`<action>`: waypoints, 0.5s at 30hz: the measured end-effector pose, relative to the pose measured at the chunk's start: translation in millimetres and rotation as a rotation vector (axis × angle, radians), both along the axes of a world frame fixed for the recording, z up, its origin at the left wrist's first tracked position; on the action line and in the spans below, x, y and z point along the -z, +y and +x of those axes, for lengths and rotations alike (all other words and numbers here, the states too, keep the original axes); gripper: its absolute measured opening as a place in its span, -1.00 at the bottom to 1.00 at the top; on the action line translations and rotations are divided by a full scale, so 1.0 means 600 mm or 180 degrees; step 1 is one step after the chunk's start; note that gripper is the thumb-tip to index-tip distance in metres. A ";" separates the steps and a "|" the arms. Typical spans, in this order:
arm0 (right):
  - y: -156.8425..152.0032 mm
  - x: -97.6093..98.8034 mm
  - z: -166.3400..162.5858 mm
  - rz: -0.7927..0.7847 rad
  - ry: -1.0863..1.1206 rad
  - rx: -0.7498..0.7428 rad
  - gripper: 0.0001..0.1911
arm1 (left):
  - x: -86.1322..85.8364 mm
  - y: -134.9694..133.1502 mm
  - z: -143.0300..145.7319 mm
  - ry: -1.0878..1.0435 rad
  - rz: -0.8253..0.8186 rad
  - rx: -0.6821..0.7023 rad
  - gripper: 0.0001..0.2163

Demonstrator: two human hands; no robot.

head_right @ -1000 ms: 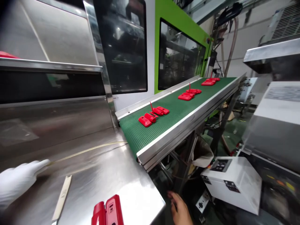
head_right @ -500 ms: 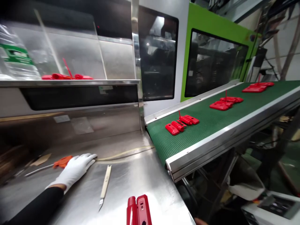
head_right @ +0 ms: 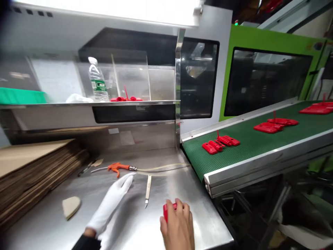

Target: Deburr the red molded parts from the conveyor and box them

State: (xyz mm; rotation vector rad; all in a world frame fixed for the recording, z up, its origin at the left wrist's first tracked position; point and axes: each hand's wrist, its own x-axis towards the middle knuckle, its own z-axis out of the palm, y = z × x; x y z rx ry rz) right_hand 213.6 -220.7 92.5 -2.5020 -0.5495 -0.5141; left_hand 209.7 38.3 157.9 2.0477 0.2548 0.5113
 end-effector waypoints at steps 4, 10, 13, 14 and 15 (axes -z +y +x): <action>0.083 0.002 -0.038 0.0056 -0.0110 0.0164 -0.55 | 0.072 -0.023 -0.098 -0.0084 -0.1630 -0.0280 -0.43; 0.089 -0.007 -0.065 0.0203 -0.0030 -0.0064 -0.52 | 0.117 -0.060 -0.173 -0.0172 -0.3279 -0.0406 -0.32; 0.106 -0.024 -0.095 0.0383 0.0005 -0.0309 -0.48 | 0.087 -0.098 -0.197 -0.0403 -0.4070 -0.0345 -0.31; 0.115 -0.030 -0.109 0.0499 0.0023 -0.0535 -0.44 | 0.078 -0.110 -0.205 -0.0480 -0.4349 -0.0275 -0.29; 0.123 -0.036 -0.122 0.0626 0.0061 -0.0838 -0.40 | 0.072 -0.120 -0.214 -0.0550 -0.4622 -0.0175 -0.27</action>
